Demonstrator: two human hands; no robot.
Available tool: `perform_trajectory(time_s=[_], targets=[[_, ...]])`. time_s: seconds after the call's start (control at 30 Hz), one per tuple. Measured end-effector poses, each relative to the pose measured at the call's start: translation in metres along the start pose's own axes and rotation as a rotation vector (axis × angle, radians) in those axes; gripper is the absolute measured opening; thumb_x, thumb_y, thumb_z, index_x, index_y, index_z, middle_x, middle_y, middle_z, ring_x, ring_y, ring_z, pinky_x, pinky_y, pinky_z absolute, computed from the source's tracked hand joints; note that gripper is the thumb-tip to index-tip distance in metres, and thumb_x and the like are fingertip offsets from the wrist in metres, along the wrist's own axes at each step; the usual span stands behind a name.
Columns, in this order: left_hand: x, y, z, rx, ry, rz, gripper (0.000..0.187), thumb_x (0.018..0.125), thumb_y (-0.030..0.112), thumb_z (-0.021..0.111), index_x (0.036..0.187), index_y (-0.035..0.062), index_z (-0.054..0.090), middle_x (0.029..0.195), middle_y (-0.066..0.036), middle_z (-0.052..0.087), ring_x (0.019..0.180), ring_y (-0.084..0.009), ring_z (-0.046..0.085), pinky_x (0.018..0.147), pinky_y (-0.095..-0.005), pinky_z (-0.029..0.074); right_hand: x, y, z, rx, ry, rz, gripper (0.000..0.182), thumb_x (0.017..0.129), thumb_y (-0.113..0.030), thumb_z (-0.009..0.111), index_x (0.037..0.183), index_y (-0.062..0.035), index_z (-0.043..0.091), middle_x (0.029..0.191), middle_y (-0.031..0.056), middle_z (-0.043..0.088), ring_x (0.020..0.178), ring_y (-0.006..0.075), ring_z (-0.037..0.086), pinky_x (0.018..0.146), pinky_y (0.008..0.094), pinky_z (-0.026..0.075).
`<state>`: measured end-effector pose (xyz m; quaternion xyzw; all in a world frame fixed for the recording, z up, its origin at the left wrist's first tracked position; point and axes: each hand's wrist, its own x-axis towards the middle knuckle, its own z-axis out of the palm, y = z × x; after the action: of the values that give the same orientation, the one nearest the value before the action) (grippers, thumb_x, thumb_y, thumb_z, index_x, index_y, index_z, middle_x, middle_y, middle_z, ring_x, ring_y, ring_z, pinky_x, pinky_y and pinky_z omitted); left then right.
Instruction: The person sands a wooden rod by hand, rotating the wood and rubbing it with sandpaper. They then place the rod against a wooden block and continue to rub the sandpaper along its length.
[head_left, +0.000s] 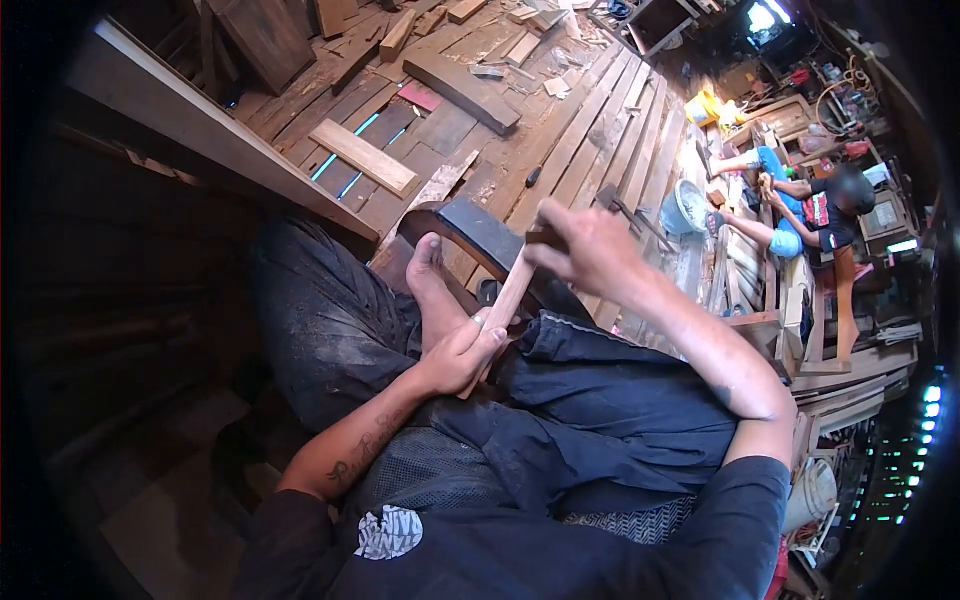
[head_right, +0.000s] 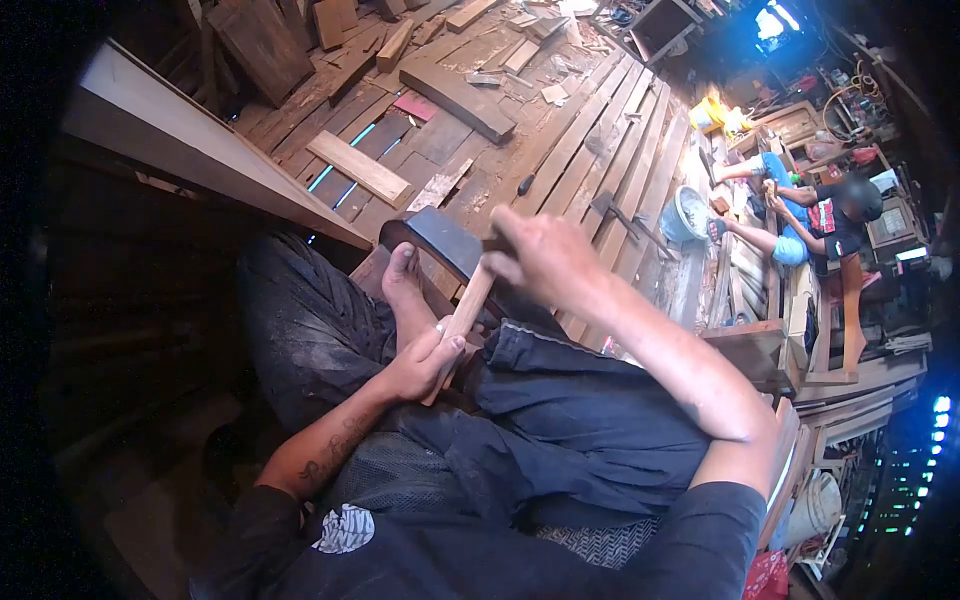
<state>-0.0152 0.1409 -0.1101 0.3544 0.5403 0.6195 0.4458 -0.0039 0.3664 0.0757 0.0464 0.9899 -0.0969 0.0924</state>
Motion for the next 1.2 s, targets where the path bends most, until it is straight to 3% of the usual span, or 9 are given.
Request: perform_trajectory(time_s=[0.03, 0.2, 0.3, 0.4, 0.6, 0.7, 0.8, 0.9, 1.2], targets=[[0.001, 0.000, 0.002, -0.013, 0.012, 0.022, 0.048, 0.114, 0.032, 0.042, 0.150, -0.0004, 0.048, 0.114, -0.009, 0.064, 0.105, -0.0175, 0.063, 0.096, -0.0328, 0.048, -0.003, 0.003, 0.011, -0.057, 0.059, -0.120, 0.035, 0.096, -0.038, 0.075, 0.105, -0.0091, 0.058, 0.089, 0.0148, 0.077, 0.079, 0.0321, 0.077, 0.068, 0.0455, 0.061], [-0.004, 0.022, -0.002, -0.054, -0.044, -0.123, 0.046, 0.115, 0.032, 0.037, 0.147, 0.0008, 0.048, 0.110, -0.004, 0.059, 0.100, -0.0120, 0.057, 0.089, -0.0270, 0.046, 0.009, 0.019, 0.008, 0.024, 0.115, -0.085, 0.037, 0.097, -0.041, 0.074, 0.103, -0.0087, 0.058, 0.086, 0.0128, 0.077, 0.076, 0.0293, 0.077, 0.066, 0.0450, 0.061], [0.002, 0.002, 0.003, 0.021, 0.012, 0.095, 0.045, 0.115, 0.032, 0.038, 0.147, 0.0011, 0.048, 0.106, -0.003, 0.059, 0.093, -0.0105, 0.056, 0.083, -0.0254, 0.047, 0.000, 0.006, 0.002, 0.005, 0.043, -0.060, 0.037, 0.096, -0.040, 0.076, 0.099, -0.0072, 0.059, 0.085, 0.0134, 0.076, 0.077, 0.0293, 0.077, 0.069, 0.0431, 0.061], [-0.001, 0.007, 0.001, -0.086, 0.001, -0.022, 0.046, 0.114, 0.030, 0.041, 0.146, -0.0005, 0.051, 0.098, -0.005, 0.060, 0.090, -0.0143, 0.060, 0.084, -0.0295, 0.049, 0.002, 0.011, -0.001, 0.126, 0.043, -0.007, 0.039, 0.094, -0.041, 0.077, 0.098, -0.0069, 0.059, 0.086, 0.0148, 0.076, 0.081, 0.0296, 0.077, 0.071, 0.0434, 0.060], [-0.001, 0.013, 0.002, -0.085, -0.011, 0.009, 0.044, 0.115, 0.031, 0.038, 0.146, 0.0005, 0.050, 0.108, -0.003, 0.060, 0.091, -0.0105, 0.057, 0.080, -0.0251, 0.047, -0.001, 0.016, 0.006, 0.128, 0.072, -0.060, 0.040, 0.093, -0.041, 0.078, 0.098, -0.0054, 0.060, 0.095, 0.0177, 0.077, 0.088, 0.0336, 0.078, 0.074, 0.0453, 0.060], [-0.002, 0.013, 0.000, -0.089, -0.003, -0.013, 0.045, 0.114, 0.031, 0.041, 0.146, -0.0002, 0.051, 0.106, -0.006, 0.060, 0.098, -0.0142, 0.059, 0.091, -0.0289, 0.047, 0.009, 0.017, -0.006, 0.065, 0.091, 0.059, 0.041, 0.093, -0.041, 0.078, 0.098, -0.0048, 0.060, 0.094, 0.0169, 0.077, 0.088, 0.0343, 0.077, 0.076, 0.0454, 0.060], [0.002, 0.011, 0.003, -0.034, 0.021, 0.072, 0.045, 0.115, 0.030, 0.038, 0.147, 0.0001, 0.050, 0.110, -0.004, 0.062, 0.094, -0.0113, 0.058, 0.086, -0.0264, 0.048, 0.000, 0.015, -0.001, 0.084, 0.058, -0.025, 0.040, 0.093, -0.040, 0.078, 0.098, -0.0048, 0.060, 0.093, 0.0166, 0.077, 0.087, 0.0335, 0.077, 0.074, 0.0450, 0.059], [-0.004, 0.030, -0.003, -0.104, -0.057, -0.135, 0.046, 0.115, 0.030, 0.038, 0.147, 0.0000, 0.050, 0.111, -0.005, 0.062, 0.095, -0.0115, 0.059, 0.086, -0.0269, 0.048, 0.002, 0.020, 0.003, 0.135, 0.089, -0.039, 0.040, 0.092, -0.040, 0.080, 0.097, -0.0056, 0.060, 0.091, 0.0171, 0.077, 0.084, 0.0352, 0.077, 0.073, 0.0454, 0.059], [0.000, 0.008, -0.004, -0.170, -0.060, -0.051, 0.047, 0.115, 0.032, 0.038, 0.148, -0.0005, 0.049, 0.108, -0.004, 0.063, 0.091, -0.0106, 0.060, 0.082, -0.0252, 0.049, 0.008, 0.032, 0.006, 0.179, 0.158, -0.067, 0.040, 0.094, -0.040, 0.078, 0.098, -0.0042, 0.060, 0.089, 0.0174, 0.076, 0.082, 0.0327, 0.077, 0.074, 0.0436, 0.059]])
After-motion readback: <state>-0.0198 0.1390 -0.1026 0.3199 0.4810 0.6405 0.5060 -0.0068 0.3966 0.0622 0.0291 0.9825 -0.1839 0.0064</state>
